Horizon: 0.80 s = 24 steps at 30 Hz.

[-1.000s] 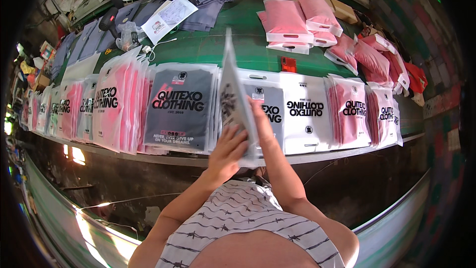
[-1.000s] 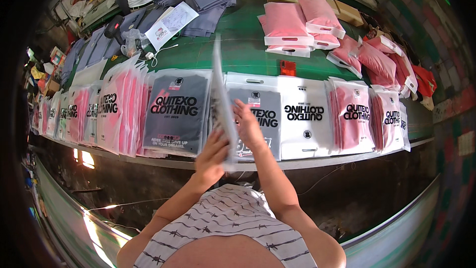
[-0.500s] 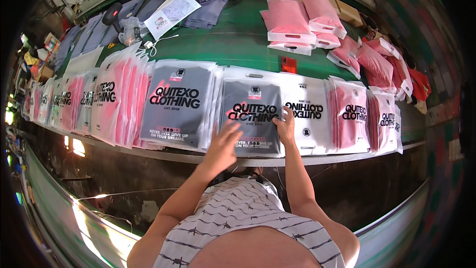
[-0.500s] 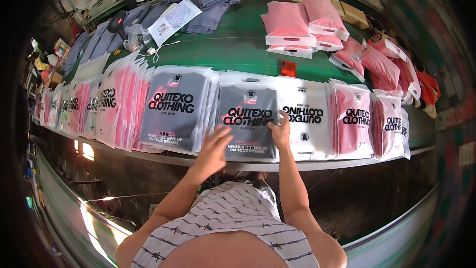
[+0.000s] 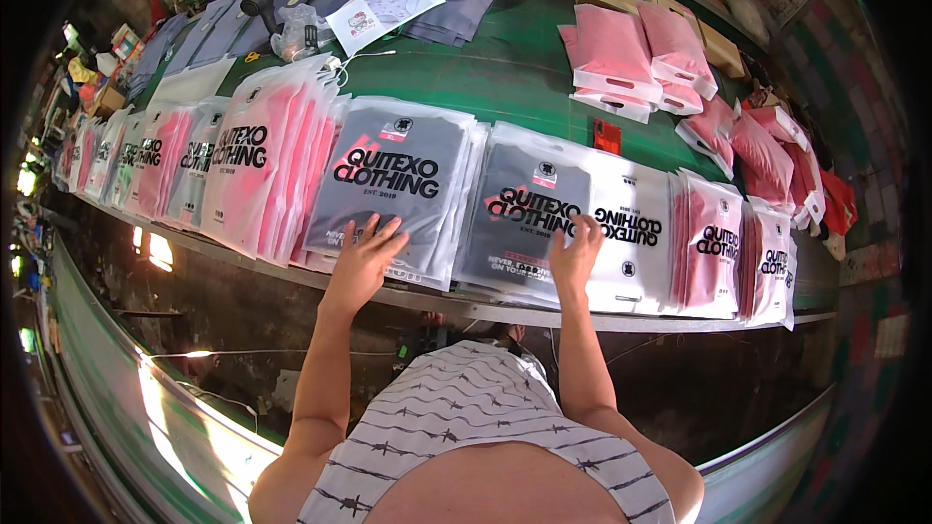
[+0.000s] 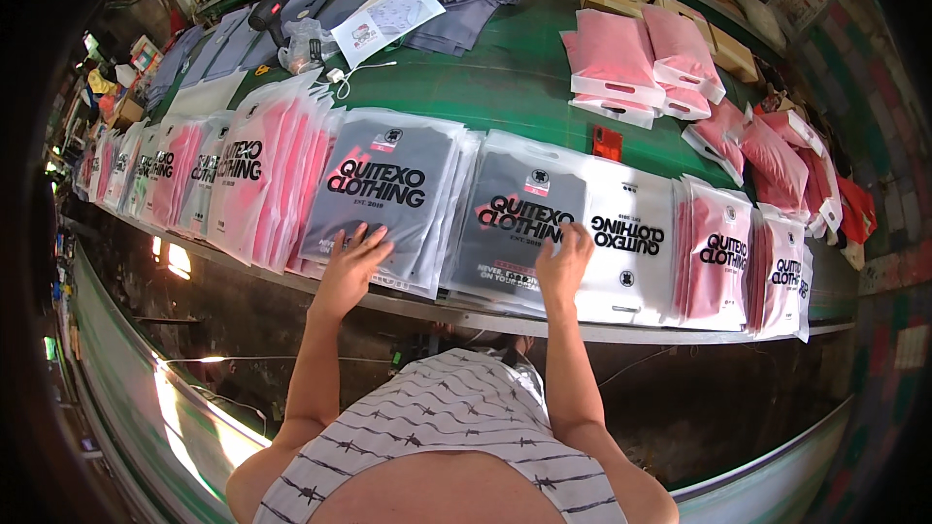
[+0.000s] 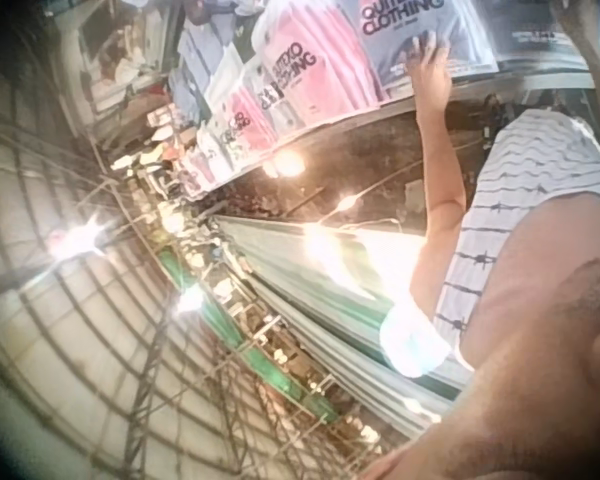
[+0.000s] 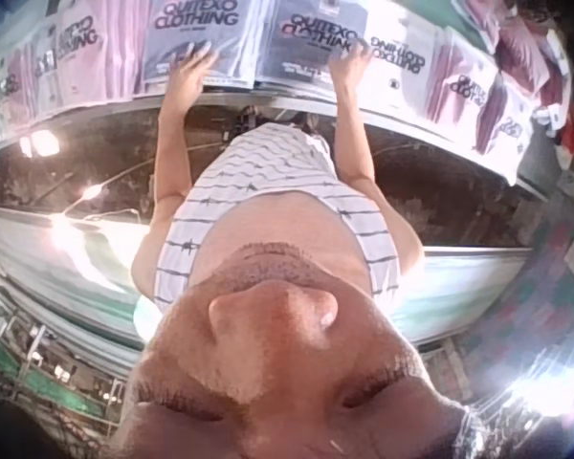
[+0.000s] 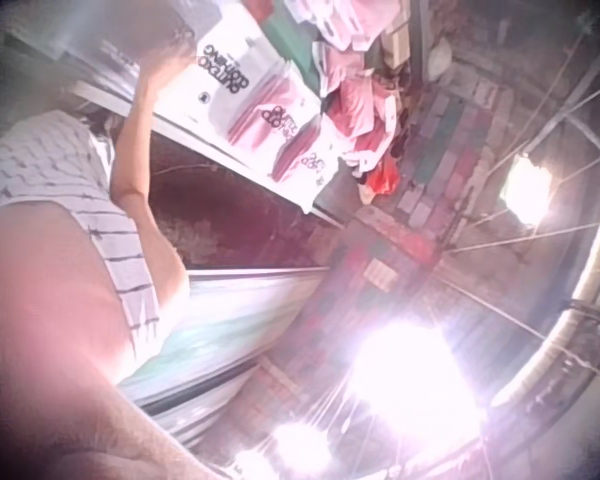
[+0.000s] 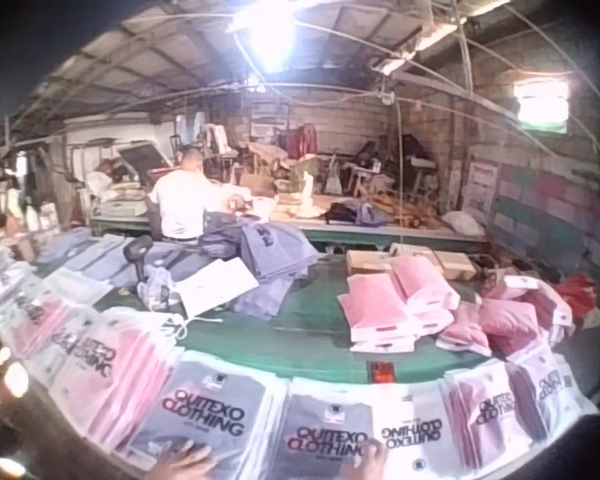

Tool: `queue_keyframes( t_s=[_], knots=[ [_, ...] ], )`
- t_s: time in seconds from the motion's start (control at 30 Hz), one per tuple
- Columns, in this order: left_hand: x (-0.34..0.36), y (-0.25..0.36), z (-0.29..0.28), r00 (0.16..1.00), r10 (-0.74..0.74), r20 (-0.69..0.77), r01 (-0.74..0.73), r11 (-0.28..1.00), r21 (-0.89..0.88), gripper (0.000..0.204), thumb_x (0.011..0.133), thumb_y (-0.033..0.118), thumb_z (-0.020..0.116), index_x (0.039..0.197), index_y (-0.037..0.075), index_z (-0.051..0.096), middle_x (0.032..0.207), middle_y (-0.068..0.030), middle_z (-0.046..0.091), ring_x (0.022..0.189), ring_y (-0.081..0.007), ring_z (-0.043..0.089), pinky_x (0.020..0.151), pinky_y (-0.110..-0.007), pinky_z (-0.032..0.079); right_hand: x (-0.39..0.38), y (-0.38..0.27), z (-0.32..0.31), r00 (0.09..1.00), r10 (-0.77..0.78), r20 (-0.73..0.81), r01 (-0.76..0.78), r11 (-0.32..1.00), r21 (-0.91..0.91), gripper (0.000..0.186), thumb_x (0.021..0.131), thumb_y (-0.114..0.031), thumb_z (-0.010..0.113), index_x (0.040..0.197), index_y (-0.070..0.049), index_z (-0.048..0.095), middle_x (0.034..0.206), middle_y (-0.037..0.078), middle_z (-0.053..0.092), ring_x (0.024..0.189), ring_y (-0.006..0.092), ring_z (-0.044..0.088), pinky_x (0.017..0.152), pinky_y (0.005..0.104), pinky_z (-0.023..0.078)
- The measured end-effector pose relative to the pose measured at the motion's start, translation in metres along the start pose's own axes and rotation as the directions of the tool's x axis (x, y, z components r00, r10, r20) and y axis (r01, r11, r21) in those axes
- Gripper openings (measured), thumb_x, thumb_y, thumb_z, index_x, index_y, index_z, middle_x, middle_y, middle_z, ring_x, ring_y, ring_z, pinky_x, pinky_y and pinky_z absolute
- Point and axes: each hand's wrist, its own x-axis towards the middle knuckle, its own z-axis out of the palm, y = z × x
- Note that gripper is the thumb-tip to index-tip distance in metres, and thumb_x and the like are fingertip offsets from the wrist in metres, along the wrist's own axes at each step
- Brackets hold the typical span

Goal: The person sorts packaged clothing items on a green table, picking up individual plastic-wrapped garments, briefly inspecting them, and placing them into neat stacks. The person handles both pink and gray packages repeatedly throughout the clip.

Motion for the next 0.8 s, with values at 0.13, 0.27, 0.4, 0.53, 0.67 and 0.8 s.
queue_keyframes(
  t_s=[0.13,0.27,0.4,0.53,0.67,0.8],
  knots=[
    [0.021,0.008,-0.021,0.864,-0.175,-0.472,0.027,0.952,-0.305,0.028,0.098,0.003,0.058,0.125,0.002,0.065,0.117,-0.0129,0.072,0.109,-0.0311,0.068,0.097,-0.040,0.052,-0.024,-0.058,0.005,0.986,-0.080,0.148,0.035,0.957,0.288,0.025,0.082,-0.003,0.074,0.107,-0.001,0.070,0.104,0.014,0.068,0.100,0.0337,0.063,0.091,0.0452,0.050],
    [0.024,0.033,-0.031,0.591,-0.626,-0.509,-0.064,0.592,-0.803,0.020,0.108,0.019,0.052,0.110,0.003,0.065,0.101,-0.0052,0.068,0.099,-0.0135,0.061,0.091,-0.031,0.049,-0.050,-0.106,0.022,0.609,-0.061,0.791,-0.648,0.537,0.540,0.042,0.093,-0.021,0.075,0.127,-0.001,0.063,0.123,0.012,0.068,0.113,0.0233,0.064,0.091,0.0377,0.052],
    [0.028,0.078,-0.045,0.572,-0.807,-0.148,-0.316,-0.050,-0.947,0.022,0.108,0.028,0.053,0.116,0.007,0.057,0.115,-0.0026,0.061,0.110,-0.0164,0.058,0.101,-0.038,0.048,-0.043,-0.133,0.035,0.726,0.017,0.688,-0.649,-0.316,0.692,0.074,0.096,-0.036,0.071,0.150,-0.001,0.034,0.138,0.020,0.055,0.126,0.0308,0.057,0.103,0.0540,0.049],
    [-0.002,0.072,-0.010,0.606,-0.783,0.138,-0.214,-0.328,-0.920,0.031,0.110,0.024,0.047,0.134,0.004,0.048,0.134,-0.0089,0.056,0.121,-0.0229,0.056,0.110,-0.044,0.044,0.020,-0.134,-0.008,0.554,0.113,0.825,-0.804,-0.187,0.565,0.061,0.090,-0.004,0.070,0.143,0.001,0.040,0.129,0.020,0.060,0.118,0.0340,0.062,0.099,0.0501,0.056],
    [-0.032,0.070,0.034,0.547,-0.750,0.373,-0.093,-0.497,-0.863,0.031,0.111,0.015,0.037,0.137,0.000,0.046,0.137,-0.0110,0.055,0.127,-0.0263,0.054,0.113,-0.045,0.041,0.008,-0.093,0.015,0.668,0.143,0.730,-0.730,-0.068,0.680,0.058,0.087,0.009,0.067,0.140,-0.004,0.046,0.129,0.015,0.062,0.119,0.0275,0.062,0.103,0.0428,0.052],
    [-0.048,0.089,0.036,0.491,-0.755,0.435,-0.106,-0.547,-0.831,0.031,0.110,0.010,0.037,0.138,-0.001,0.045,0.137,-0.0110,0.055,0.125,-0.0249,0.054,0.114,-0.045,0.040,-0.010,-0.071,0.019,0.673,0.089,0.734,-0.731,-0.074,0.679,0.064,0.086,0.013,0.067,0.143,-0.006,0.046,0.133,0.012,0.061,0.123,0.0260,0.060,0.107,0.0427,0.049]
  ],
)
